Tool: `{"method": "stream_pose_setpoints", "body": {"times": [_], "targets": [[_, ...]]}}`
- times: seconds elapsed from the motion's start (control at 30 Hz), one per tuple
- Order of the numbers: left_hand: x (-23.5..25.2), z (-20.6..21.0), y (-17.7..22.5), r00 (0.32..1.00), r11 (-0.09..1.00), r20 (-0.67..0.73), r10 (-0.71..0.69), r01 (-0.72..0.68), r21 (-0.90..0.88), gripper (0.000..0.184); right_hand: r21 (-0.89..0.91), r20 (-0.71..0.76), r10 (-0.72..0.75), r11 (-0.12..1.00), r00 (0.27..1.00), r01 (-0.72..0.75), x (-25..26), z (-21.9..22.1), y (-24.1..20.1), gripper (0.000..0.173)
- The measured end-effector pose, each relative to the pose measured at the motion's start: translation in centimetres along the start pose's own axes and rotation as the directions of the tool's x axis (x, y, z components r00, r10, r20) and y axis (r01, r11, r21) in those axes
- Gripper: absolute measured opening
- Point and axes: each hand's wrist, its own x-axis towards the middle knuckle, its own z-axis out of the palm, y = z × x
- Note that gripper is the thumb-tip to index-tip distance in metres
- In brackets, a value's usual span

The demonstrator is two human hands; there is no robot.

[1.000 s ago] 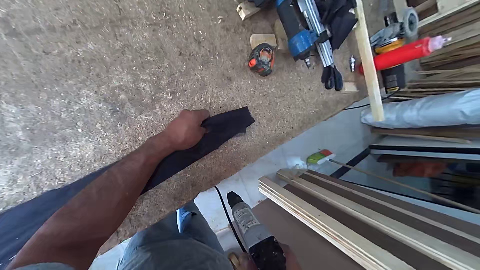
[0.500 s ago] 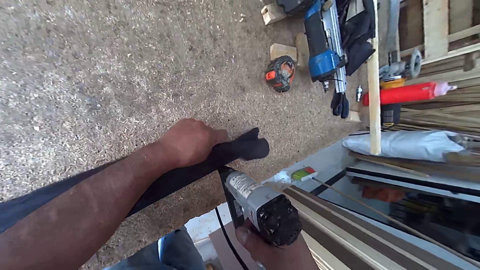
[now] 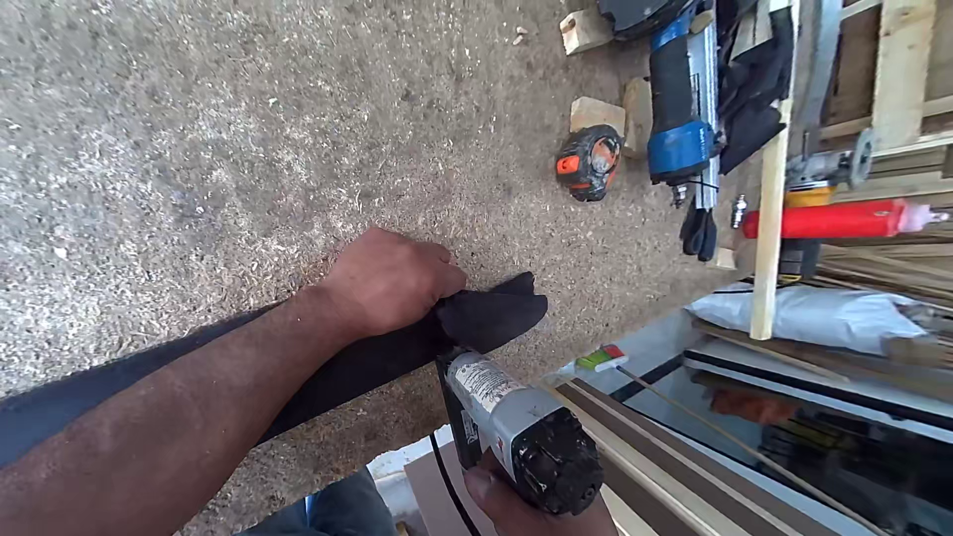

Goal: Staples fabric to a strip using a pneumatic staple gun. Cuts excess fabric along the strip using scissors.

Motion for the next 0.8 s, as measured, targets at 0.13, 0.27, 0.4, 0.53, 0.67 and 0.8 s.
{"method": "stream_pose_setpoints", "body": {"times": [0.13,0.27,0.4,0.53,0.67,0.8], "targets": [[0.2,0.1,0.1,0.999,0.999,0.003,-0.044,0.044,0.026,0.023,0.007,0.015,0.015,1.000,1.000,-0.016,0.8,0.1,-0.2,0.016],[0.3,0.2,0.2,0.996,0.995,-0.018,-0.092,0.092,0.028,0.022,-0.005,-0.023,-0.003,1.000,1.000,0.003,0.9,0.1,-1.2,0.016],[0.4,0.4,0.3,0.988,0.988,-0.037,-0.148,0.149,0.045,0.020,0.016,-0.044,-0.009,1.000,0.999,0.010,1.1,0.1,-1.6,0.018],[0.5,0.1,0.5,0.986,0.985,-0.014,-0.164,0.165,0.052,0.019,0.008,-0.057,0.027,1.000,0.998,-0.026,1.3,-0.3,-1.7,0.016],[0.5,-0.1,0.7,0.985,0.984,-0.001,-0.171,0.171,0.047,0.018,-0.011,-0.056,0.016,1.000,0.998,-0.016,1.5,-0.4,-1.8,0.018],[0.5,-0.2,0.6,0.985,0.984,0.008,-0.172,0.172,0.043,0.017,-0.018,-0.041,0.010,1.000,0.999,-0.011,1.5,0.0,-2.0,0.018]]}}
